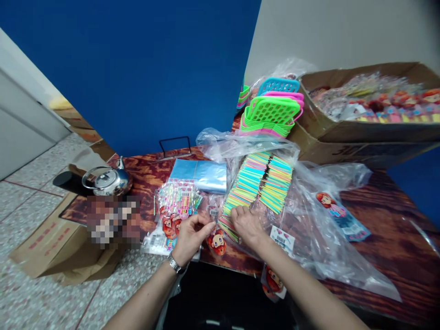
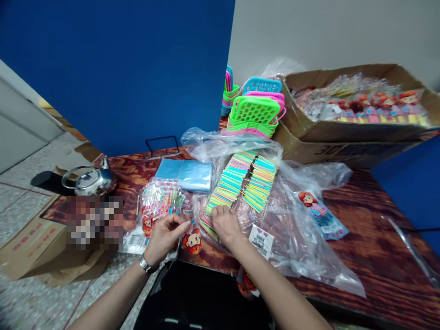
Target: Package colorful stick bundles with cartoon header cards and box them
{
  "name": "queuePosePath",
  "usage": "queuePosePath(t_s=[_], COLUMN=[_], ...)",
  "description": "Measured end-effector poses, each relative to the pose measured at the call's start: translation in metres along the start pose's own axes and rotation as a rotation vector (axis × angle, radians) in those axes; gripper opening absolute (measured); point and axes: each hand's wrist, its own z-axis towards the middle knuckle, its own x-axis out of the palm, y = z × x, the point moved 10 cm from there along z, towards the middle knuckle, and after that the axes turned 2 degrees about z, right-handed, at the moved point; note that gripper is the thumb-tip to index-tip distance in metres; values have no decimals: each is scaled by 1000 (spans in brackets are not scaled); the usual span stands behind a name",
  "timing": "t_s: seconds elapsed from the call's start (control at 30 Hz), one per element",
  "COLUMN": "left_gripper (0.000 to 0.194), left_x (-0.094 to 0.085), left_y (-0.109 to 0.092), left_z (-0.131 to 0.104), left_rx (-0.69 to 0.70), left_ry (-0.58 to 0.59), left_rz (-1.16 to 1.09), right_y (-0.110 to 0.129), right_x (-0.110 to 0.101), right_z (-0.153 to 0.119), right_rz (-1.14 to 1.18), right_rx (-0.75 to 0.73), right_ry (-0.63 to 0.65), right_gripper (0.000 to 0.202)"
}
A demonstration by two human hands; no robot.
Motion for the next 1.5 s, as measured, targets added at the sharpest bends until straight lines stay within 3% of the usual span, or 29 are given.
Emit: queuePosePath(t_s=[0.33, 0.57, 0.77, 0.87, 0.93, 1.0, 1.17, 1.27, 1.4, 1.5], left_gripper=[24, 24, 24, 27, 29, 30, 27, 25, 23, 23], left_x=[0, 1, 22, 45, 58, 61, 35, 21, 23, 33], left_y=[6, 11, -6, -12, -13, -14, -8, -1, 3, 9], left_z=[-1, 3, 21, 27, 26, 25, 21, 14, 3, -2], left_rx=[-60, -63, -4, -11, -17, -11, -5, -30, -29, -63], left_ry=[-22, 14, 167, 295, 361, 366, 191, 130, 142, 144], left_rz=[34, -41, -51, -58, -53, -47, -63, -94, -81, -51], right_y=[0, -8, -11, -1, -1, -2, -13, -21, -27, -37], right_x=[4, 2, -7, -9, -11, -11, -14, -26, -48, -65], right_z=[6, 9, -2, -9, -9, -9, -11, -14, -19, -22], right_rz=[45, 232, 550, 1025, 1350, 1482, 1541, 1456, 1375, 1476], right_rx=[5, 14, -137, -213, -197, -187, -106, -78, -104, -44], right_ry=[19, 91, 195, 246, 218, 175, 105, 25, -117, -287], right_gripper=[19, 22, 25, 32, 35, 34, 31, 31, 30, 25])
